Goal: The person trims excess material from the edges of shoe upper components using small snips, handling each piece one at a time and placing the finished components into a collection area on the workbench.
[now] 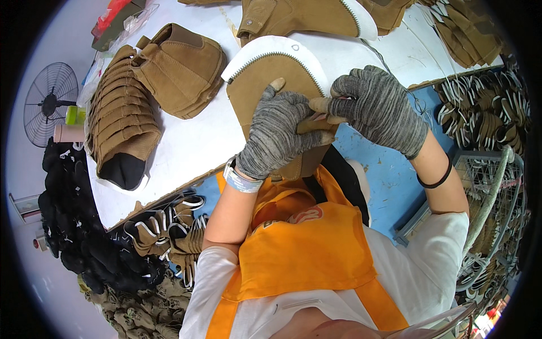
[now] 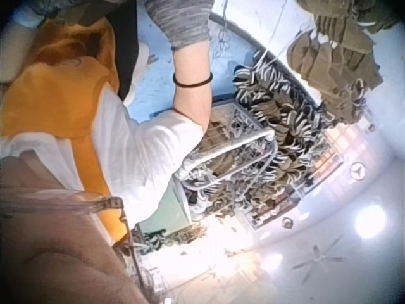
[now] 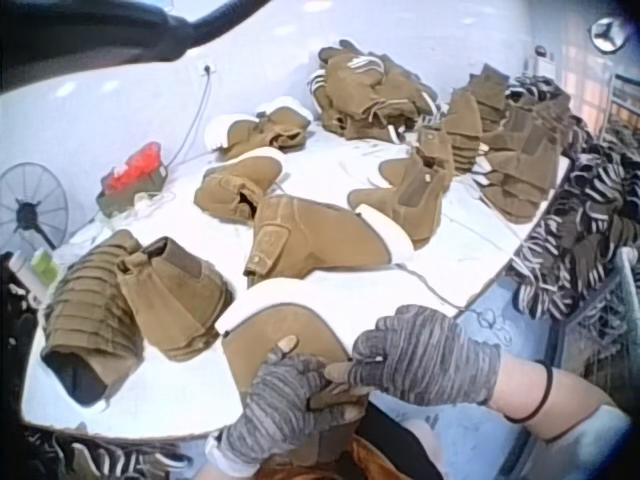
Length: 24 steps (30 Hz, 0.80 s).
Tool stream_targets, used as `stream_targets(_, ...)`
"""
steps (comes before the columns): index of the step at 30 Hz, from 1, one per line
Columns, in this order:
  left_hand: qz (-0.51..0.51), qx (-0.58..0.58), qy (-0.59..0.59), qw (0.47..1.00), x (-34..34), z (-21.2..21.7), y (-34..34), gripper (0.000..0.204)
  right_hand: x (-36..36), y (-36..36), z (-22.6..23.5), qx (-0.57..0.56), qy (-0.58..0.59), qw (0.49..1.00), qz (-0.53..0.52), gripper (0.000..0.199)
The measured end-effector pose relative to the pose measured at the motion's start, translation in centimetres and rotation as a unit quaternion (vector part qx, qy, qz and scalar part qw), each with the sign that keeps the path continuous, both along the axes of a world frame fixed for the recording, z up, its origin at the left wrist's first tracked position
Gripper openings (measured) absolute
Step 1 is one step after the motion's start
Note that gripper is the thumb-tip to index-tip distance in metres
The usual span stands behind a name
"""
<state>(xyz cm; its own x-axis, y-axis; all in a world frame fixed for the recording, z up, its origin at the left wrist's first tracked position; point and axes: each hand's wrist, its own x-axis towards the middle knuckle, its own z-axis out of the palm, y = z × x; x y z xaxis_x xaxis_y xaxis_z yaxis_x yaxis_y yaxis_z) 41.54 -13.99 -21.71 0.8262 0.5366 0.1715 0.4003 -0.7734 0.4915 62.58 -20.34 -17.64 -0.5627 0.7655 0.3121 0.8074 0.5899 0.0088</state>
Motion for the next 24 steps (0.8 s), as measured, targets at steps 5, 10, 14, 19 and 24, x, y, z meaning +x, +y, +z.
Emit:
stream_targets(5,0.002,-0.008,0.004,1.0,-0.1,0.1,0.0,0.044,-0.4,-0.2,0.6,-0.021,-0.02,1.0,-0.011,0.037)
stream_targets(10,-0.014,0.006,-0.025,1.0,-0.1,-0.2,0.1,0.041,-0.4,-0.3,0.3,-0.043,-0.021,0.998,-0.035,0.034)
stream_targets(14,-0.008,-0.006,-0.046,0.999,-0.1,-0.3,0.0,0.039,-0.9,-0.3,0.6,-0.031,-0.018,0.999,-0.032,0.032)
stream_targets(19,-0.005,-0.007,-0.04,0.999,0.1,-0.2,0.2,0.04,-1.3,-0.3,0.9,0.004,-0.053,0.998,-0.023,0.032)
stream_targets(24,-0.012,-0.014,-0.061,0.998,-0.1,-0.5,0.3,0.038,-1.3,-0.7,0.8,-0.014,-0.063,0.997,-0.044,0.031)
